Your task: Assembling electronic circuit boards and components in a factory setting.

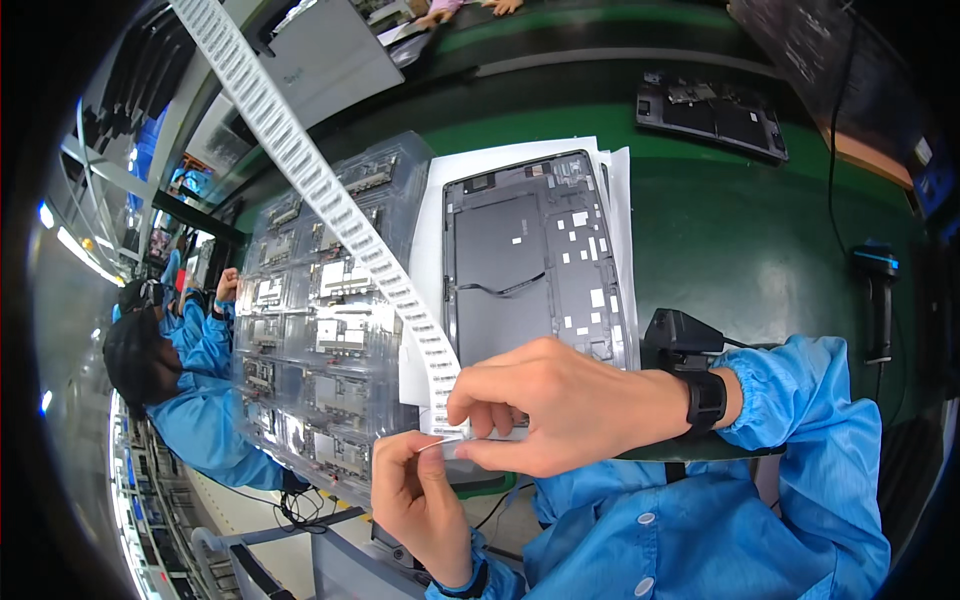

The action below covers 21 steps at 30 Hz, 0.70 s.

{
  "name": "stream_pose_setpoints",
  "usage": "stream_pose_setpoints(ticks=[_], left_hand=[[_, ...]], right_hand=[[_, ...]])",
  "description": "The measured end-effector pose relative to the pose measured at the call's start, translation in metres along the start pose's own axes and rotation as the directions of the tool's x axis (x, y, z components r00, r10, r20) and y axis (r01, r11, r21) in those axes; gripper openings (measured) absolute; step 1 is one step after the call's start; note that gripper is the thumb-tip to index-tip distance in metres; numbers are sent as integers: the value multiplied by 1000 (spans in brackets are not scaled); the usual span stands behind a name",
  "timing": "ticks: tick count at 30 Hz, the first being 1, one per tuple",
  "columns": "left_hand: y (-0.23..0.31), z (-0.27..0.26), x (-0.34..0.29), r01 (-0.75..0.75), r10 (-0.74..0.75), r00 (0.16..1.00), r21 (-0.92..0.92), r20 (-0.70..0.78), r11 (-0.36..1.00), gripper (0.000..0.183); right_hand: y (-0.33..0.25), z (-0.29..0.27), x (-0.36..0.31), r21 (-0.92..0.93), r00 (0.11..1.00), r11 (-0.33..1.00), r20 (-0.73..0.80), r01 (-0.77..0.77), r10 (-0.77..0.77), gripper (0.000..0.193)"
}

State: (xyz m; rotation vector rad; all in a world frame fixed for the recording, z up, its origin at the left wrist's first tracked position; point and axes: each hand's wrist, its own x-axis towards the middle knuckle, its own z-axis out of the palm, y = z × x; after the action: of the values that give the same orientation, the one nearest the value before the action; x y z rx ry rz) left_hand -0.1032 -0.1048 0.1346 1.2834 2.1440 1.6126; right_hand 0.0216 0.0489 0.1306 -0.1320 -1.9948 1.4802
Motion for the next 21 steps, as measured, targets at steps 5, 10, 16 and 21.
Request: stream_pose_setpoints(ticks=[5, 10, 16, 21], left_hand=[[-6, 7, 2, -181, 170, 982, 157, 83, 971, 10], [13, -11, 3, -323, 582, 811, 783, -61, 531, 23], [18, 38, 7, -698, 543, 700, 281, 463, 659, 34], [-26, 57, 28, -863, 758, 493, 126, 427, 490, 14]], right_hand=[[2, -12, -14, -23, 985, 990, -93, 141, -142, 12], [-54, -31, -27, -299, 866, 888, -257, 350, -428, 12], [-129, -122, -185, -714, 725, 638, -599, -290, -340, 18], [-209, -259, -402, -281, 352, -212, -778, -936, -521, 86]])
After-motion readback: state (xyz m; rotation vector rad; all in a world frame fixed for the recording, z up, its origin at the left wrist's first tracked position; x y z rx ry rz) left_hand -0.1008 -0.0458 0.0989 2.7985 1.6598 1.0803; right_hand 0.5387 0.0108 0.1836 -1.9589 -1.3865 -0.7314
